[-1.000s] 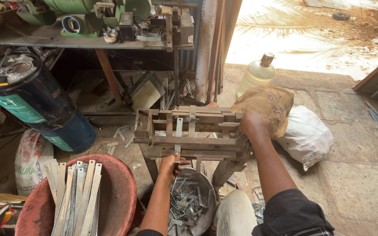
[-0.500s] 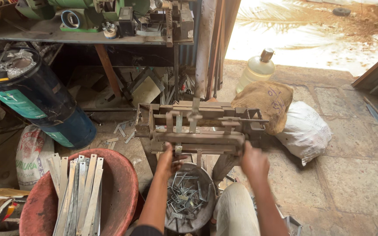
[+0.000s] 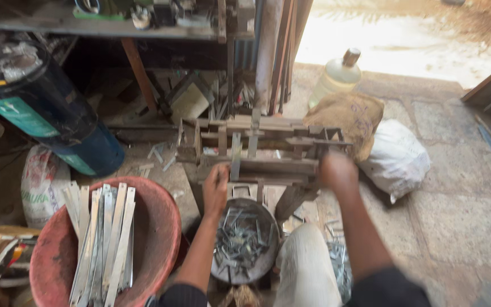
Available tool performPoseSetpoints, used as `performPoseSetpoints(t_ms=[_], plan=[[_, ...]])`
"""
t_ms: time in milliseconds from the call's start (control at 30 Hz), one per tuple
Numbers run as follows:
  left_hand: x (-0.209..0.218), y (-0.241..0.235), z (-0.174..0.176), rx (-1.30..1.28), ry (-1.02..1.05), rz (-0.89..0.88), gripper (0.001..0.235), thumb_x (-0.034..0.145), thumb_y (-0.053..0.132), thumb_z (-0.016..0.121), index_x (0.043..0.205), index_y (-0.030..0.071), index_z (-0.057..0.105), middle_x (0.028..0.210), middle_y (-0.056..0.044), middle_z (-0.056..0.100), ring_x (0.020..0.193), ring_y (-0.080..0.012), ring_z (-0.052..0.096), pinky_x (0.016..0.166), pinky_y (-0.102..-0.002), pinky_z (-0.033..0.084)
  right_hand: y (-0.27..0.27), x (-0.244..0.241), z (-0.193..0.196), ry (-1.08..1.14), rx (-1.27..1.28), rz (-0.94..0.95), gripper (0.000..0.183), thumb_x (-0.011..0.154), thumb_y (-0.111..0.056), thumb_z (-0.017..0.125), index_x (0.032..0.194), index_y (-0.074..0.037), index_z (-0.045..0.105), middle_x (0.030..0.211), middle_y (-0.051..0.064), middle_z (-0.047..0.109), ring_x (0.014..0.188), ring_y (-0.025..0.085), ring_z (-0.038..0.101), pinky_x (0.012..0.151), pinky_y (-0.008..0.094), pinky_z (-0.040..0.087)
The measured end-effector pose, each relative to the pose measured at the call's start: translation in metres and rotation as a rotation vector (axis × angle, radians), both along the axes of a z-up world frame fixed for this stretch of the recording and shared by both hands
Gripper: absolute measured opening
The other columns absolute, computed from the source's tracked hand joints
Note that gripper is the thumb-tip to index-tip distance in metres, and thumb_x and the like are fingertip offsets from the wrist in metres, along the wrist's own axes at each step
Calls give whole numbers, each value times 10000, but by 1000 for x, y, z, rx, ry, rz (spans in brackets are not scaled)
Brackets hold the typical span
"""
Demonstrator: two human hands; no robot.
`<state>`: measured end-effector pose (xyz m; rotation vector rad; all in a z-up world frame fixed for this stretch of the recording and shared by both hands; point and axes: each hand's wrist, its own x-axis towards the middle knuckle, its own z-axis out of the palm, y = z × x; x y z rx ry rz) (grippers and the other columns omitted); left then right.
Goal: The person bends metal strips using a manual press. They pick up individual metal strips from a container and place them into the press mechanism, then operate the lever by hand to shape them.
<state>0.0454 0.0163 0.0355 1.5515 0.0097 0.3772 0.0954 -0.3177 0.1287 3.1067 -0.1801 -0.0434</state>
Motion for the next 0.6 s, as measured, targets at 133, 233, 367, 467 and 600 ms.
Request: performPoseSetpoints(t_ms=[133, 233, 367, 467, 600], plan=[[11, -13, 11, 45, -22, -121, 324, 1035, 340, 598, 1033, 43, 729, 972, -60, 769, 937, -139, 695, 857, -295, 512, 5, 89, 38, 372, -123, 38, 291, 886, -296, 694, 1098, -118, 786, 1091, 95, 788, 974, 277, 760, 845, 444, 601], [-3, -16, 19, 42, 72, 0, 294, 1006, 308, 635, 967, 32, 727, 810, -66, 749, 782, -129, 679, 748, -299, 512, 11, 101, 58, 655, -103, -141, 281, 957, -343, 636, 1136, -182, 781, 1047, 3, 828, 962, 189, 762, 878, 413, 579], [-77, -1, 6, 248, 183, 18, 268, 950, 263, 687, 883, 8, 736, 748, -106, 707, 695, -147, 630, 676, -315, 492, 29, 88, 82, 672, -64, -142, 269, 969, -334, 633, 1119, -184, 798, 960, -5, 832, 924, 175, 774, 850, 398, 580], [-134, 4, -19, 322, 303, -126, 243, 894, 269, 716, 955, 39, 766, 773, -119, 725, 727, -205, 652, 707, -350, 507, 39, 80, 95, 673, -69, -207, 255, 972, -373, 640, 1104, -204, 778, 945, -11, 821, 907, 171, 759, 860, 413, 563], [-156, 0, -63, 638, 340, -266, 257, 848, 303, 778, 971, 79, 804, 949, -115, 754, 964, -300, 635, 887, -418, 488, 46, 70, 106, 614, -40, -281, 261, 948, -356, 679, 1041, -160, 822, 890, 0, 819, 830, 175, 767, 812, 376, 580]])
